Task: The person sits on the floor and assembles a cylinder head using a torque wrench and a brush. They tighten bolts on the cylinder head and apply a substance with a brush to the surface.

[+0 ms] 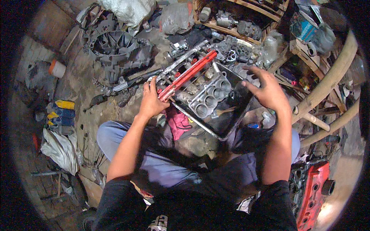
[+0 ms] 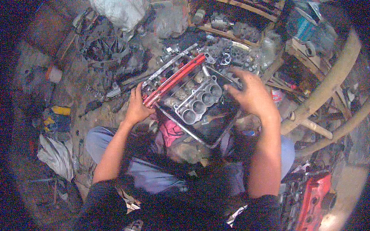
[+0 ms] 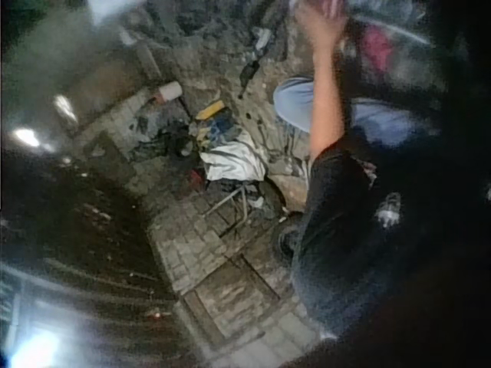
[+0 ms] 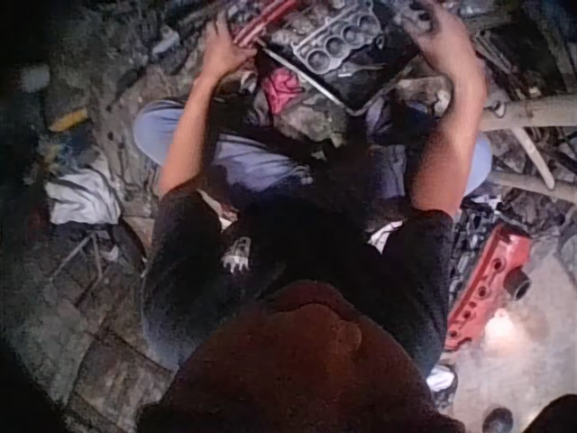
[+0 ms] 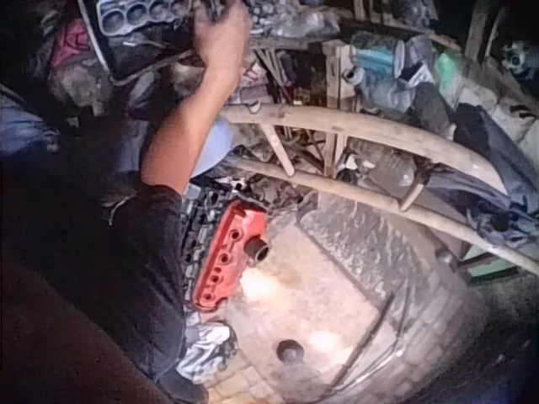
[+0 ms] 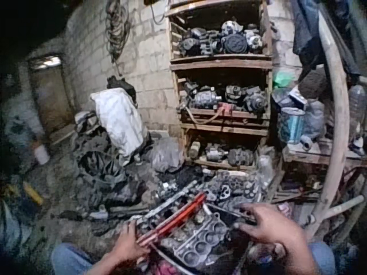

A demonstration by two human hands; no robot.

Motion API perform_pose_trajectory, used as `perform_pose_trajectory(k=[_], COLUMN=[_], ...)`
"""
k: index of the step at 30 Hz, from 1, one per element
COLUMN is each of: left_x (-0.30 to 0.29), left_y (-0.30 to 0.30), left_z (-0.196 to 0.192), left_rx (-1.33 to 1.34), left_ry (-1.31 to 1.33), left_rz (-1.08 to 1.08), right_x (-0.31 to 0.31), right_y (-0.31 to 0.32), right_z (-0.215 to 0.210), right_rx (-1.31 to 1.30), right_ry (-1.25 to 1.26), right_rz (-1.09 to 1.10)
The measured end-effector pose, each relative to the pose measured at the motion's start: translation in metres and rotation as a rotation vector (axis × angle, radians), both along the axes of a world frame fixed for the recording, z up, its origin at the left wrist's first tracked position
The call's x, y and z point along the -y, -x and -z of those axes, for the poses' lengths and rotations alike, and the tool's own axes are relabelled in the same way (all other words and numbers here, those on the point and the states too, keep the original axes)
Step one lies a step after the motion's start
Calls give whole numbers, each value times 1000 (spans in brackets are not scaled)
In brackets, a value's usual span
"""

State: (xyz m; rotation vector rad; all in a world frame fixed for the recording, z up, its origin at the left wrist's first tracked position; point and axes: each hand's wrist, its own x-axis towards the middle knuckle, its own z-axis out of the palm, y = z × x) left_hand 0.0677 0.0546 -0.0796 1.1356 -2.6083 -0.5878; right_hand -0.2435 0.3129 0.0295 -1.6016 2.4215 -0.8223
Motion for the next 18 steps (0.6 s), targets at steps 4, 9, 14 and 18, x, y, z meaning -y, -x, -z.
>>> perform_pose_trajectory(k=[4,9,14,18], left_x=[15,21,9,7], left_y=[-3,-4,-1,-2], left_z=[9,7,8,9], left_rx=[-37,-50,-38,-67], left_ry=[59,13,67,53], left_rz=[42,60,1,-16], right_x=[3,-9,-8,-1], right_y=[3,9,7,11], right_z=[-8,0,-2,-6], right_rx=[37,36,24,3], right_ry=[-25,-171,-201,-371], right_rz=[79,92,56,-84])
